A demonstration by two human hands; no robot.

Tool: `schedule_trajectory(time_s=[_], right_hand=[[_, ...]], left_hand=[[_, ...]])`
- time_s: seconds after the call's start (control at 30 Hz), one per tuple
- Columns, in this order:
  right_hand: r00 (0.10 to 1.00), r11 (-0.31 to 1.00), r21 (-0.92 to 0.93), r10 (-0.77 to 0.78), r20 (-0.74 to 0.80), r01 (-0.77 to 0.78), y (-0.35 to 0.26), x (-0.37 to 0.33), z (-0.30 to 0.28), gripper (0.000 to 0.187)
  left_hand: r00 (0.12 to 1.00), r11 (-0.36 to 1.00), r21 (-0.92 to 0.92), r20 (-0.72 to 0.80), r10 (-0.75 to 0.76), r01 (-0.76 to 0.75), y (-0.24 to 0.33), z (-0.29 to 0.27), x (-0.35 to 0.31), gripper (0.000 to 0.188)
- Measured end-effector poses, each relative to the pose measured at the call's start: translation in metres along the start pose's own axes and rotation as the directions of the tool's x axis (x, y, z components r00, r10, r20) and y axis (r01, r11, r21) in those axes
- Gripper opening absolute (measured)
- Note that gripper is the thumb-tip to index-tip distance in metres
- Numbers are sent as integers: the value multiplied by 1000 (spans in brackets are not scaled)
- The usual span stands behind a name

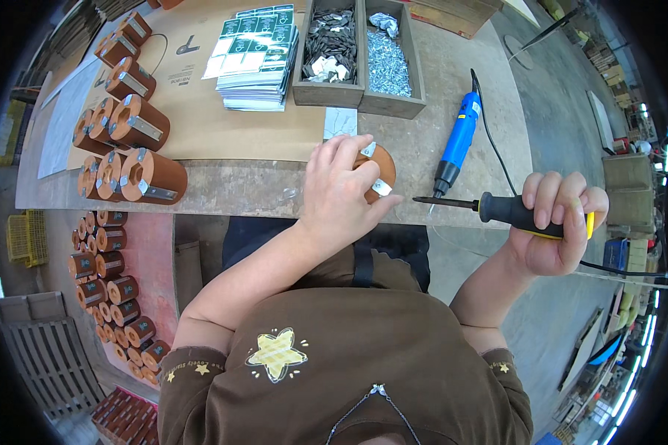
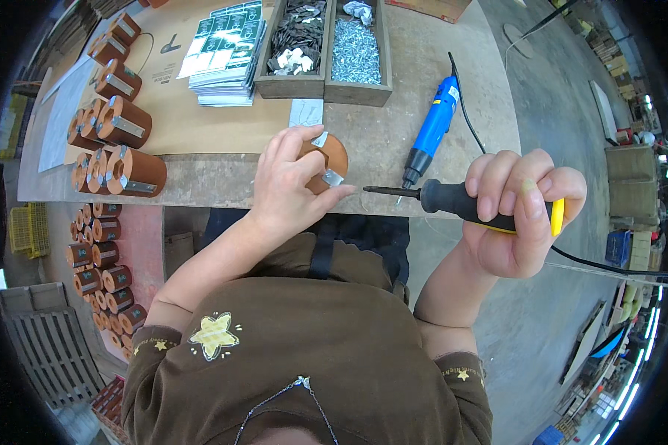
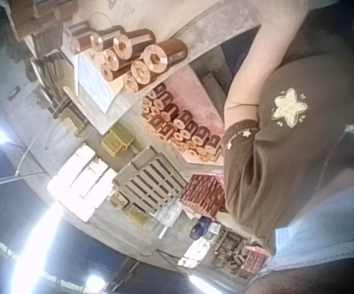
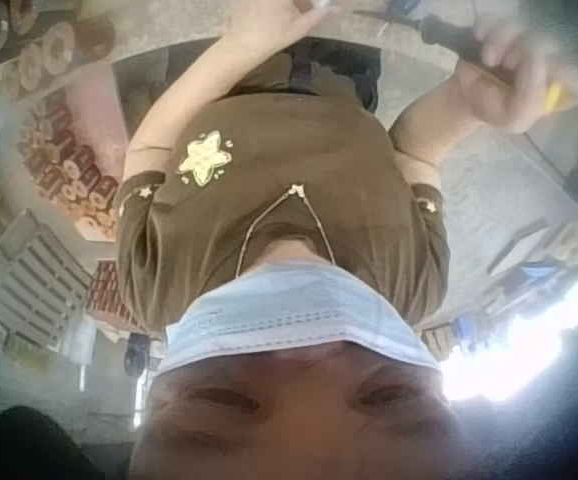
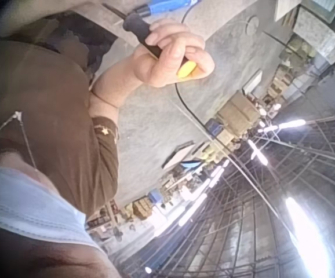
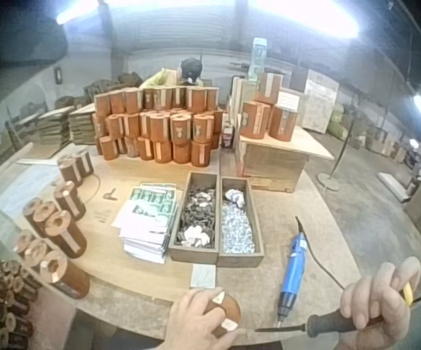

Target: The recorder uses a manual screwdriver to attach metal plates and screws to cylindrical industrial components on a workbench.

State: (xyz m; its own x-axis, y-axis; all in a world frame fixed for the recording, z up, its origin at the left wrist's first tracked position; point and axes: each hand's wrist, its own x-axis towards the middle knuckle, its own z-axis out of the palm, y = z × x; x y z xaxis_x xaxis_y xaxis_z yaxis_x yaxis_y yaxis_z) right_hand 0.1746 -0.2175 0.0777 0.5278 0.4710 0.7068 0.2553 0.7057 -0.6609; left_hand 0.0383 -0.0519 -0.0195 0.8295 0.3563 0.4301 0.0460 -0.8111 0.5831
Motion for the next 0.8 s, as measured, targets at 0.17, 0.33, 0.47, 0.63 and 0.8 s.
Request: schedule_trajectory(time_s=[0.17,0.33,0.47,0.63,0.8], right_hand=[[1000,1000,-20,-6,-11,6,-1,-2,-2,10],[998,998,-27,53,-35,-54,-8,-9,-11,11],[796,618,-557,590,-138,-555,-4,-13,21,17],[601,337,-739,791,-115,-584,49,-56,30,29],[545,302,-613,799,-255,-730,73,-69,28,32]], left_hand=[[998,991,-113,-2,65,-65,-14,0,-3,40],[984,885,-451,176,-37,114,-42,-34,-12,52],[961,733,-629,244,-130,259,-59,-34,-15,43],[839,582,-605,417,-351,544,-65,-31,-22,23],[834,506,-663,454,-313,551,-65,-26,-20,13]])
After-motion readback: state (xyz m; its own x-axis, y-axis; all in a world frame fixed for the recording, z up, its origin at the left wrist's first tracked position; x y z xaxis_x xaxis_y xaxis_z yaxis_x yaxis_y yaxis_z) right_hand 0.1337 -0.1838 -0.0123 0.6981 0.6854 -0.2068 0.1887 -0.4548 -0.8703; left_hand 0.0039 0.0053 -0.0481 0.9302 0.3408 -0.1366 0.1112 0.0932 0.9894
